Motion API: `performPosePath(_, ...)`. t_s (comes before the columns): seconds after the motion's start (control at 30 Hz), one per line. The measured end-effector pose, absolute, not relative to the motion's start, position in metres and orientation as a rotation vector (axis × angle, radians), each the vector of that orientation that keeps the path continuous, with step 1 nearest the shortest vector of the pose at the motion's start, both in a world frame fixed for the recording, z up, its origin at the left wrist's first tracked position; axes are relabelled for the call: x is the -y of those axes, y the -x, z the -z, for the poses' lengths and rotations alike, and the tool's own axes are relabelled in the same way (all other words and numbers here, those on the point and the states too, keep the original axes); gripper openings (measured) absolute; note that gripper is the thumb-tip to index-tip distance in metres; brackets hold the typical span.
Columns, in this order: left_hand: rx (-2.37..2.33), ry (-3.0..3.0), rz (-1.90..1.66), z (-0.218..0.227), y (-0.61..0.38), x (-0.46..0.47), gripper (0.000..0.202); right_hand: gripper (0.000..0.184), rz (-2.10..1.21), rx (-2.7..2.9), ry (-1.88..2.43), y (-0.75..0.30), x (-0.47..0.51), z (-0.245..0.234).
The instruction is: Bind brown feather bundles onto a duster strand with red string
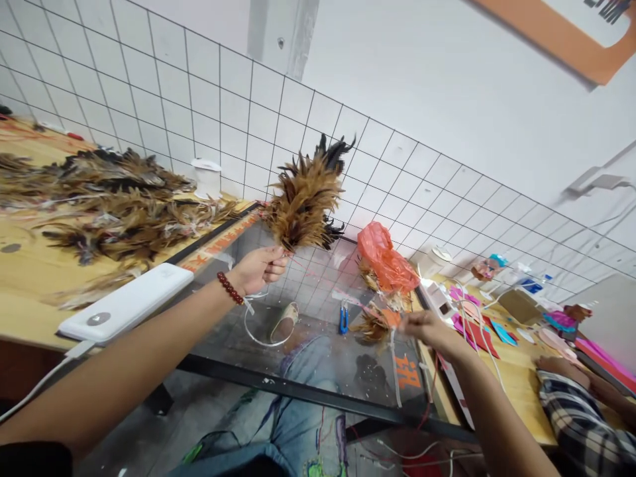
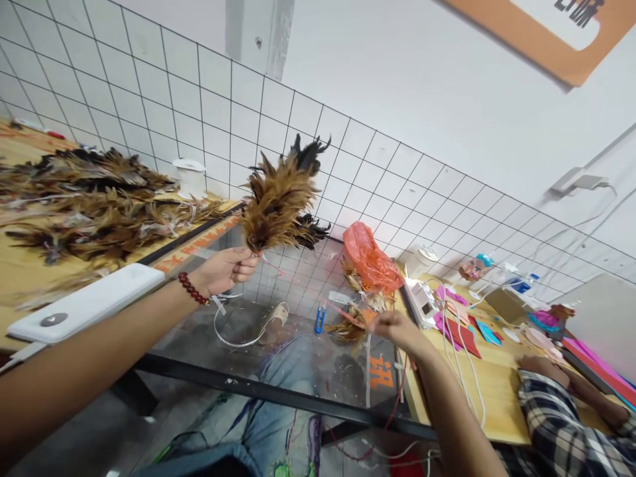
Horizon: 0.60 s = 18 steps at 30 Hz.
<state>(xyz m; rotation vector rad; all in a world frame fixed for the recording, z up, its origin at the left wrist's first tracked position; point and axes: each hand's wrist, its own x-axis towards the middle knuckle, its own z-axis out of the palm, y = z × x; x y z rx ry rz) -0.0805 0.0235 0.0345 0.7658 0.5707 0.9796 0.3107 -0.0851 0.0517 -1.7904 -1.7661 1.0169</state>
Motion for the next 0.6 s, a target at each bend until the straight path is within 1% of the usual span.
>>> performPosePath(0.07,-0.528,-0.774,-0.955,-0.038,0.078,-0.022,0.016,0.024,-1.275,2.128,1.603,-0.298,0.099,-0.055)
performPosePath(0.1,-0.500,-0.772,-0.937,-0.041,0.076,-0.022,0.016,0.024,-1.321,2.227,1.496,-0.289,0.102,-0.057)
performPosePath(0.13,-0.471,-0.769,-0.916,-0.044,0.075,-0.021,0.017,0.026,-1.296,2.246,1.421,-0.278,0.103,-0.058)
performPosePath(0.23,-0.417,-0.749,-0.871,-0.049,0.065,-0.021,0.017,0.034,-1.035,1.930,1.365,-0.233,0.088,-0.055)
performPosePath(0.3,-0.408,-0.730,-0.865,-0.049,0.055,-0.021,0.017,0.037,-0.979,1.666,1.285,-0.196,0.067,-0.047)
performPosePath(0.37,-0.393,-0.702,-0.870,-0.045,0.046,-0.022,0.017,0.040,-1.099,1.485,1.177,-0.162,0.046,-0.038)
performPosePath(0.5,-0.315,-0.622,-0.845,-0.035,0.034,-0.026,0.018,0.034,-1.484,1.221,1.072,-0.130,0.019,-0.019)
performPosePath(0.6,-0.370,-0.603,-0.850,-0.025,0.033,-0.030,0.019,0.028,-1.544,1.029,1.060,-0.133,0.013,-0.008)
